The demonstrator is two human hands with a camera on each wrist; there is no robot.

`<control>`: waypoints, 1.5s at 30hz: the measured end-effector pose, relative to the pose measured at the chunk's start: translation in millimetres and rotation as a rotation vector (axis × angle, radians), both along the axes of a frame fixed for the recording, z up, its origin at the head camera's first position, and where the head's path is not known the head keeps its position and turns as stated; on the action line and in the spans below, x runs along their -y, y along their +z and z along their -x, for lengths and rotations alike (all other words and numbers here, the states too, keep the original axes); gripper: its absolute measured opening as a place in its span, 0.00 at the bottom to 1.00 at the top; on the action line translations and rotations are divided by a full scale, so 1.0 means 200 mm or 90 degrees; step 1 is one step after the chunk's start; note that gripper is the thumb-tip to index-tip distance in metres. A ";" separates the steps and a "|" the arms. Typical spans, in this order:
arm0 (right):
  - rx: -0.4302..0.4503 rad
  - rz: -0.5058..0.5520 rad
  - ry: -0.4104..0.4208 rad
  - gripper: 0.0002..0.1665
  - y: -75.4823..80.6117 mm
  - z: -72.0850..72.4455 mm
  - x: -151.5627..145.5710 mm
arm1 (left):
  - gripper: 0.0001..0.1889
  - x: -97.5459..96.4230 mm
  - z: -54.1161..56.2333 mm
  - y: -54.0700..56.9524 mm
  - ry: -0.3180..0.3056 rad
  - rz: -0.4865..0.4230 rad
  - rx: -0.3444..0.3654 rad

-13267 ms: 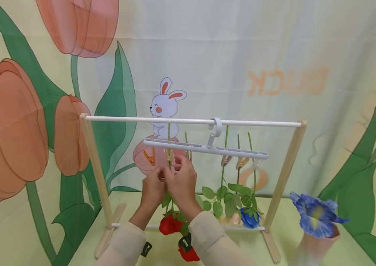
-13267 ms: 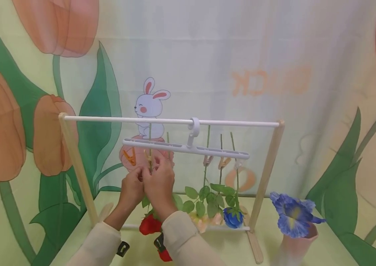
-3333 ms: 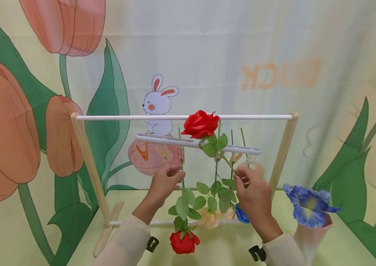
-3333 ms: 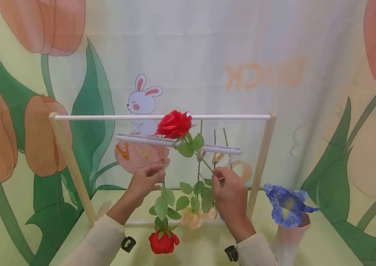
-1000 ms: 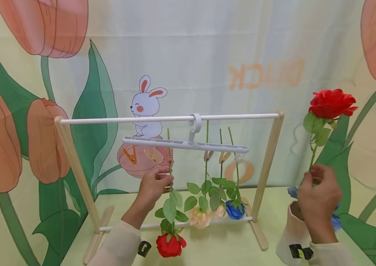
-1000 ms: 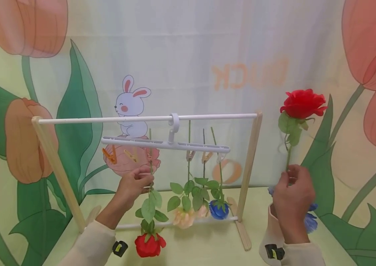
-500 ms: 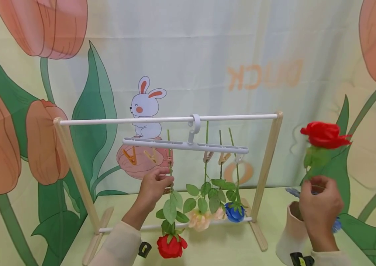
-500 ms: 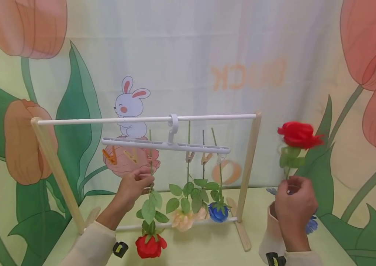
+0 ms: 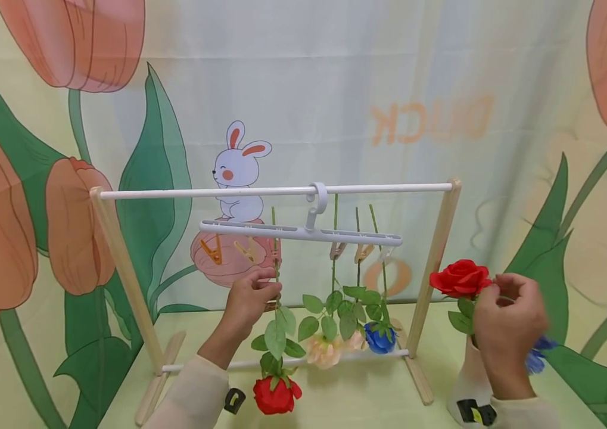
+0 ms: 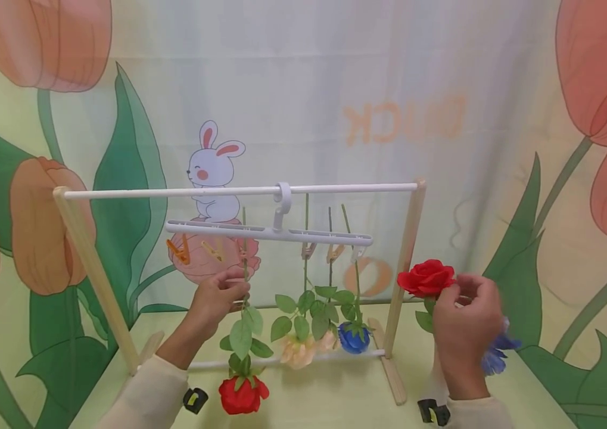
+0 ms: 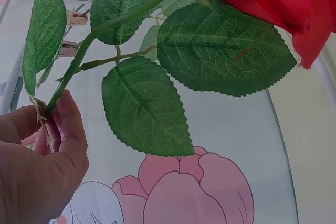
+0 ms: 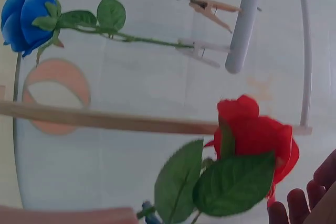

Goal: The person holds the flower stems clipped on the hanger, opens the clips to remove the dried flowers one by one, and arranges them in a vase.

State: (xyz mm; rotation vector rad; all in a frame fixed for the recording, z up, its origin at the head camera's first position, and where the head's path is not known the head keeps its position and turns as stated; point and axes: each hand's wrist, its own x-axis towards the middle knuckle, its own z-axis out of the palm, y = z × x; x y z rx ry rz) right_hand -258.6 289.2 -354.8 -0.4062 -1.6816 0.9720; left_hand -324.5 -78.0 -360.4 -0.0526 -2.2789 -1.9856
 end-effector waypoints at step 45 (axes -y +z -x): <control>0.063 -0.050 0.414 0.15 0.05 0.30 1.13 | 0.17 0.02 0.01 -0.02 -0.003 -0.011 -0.005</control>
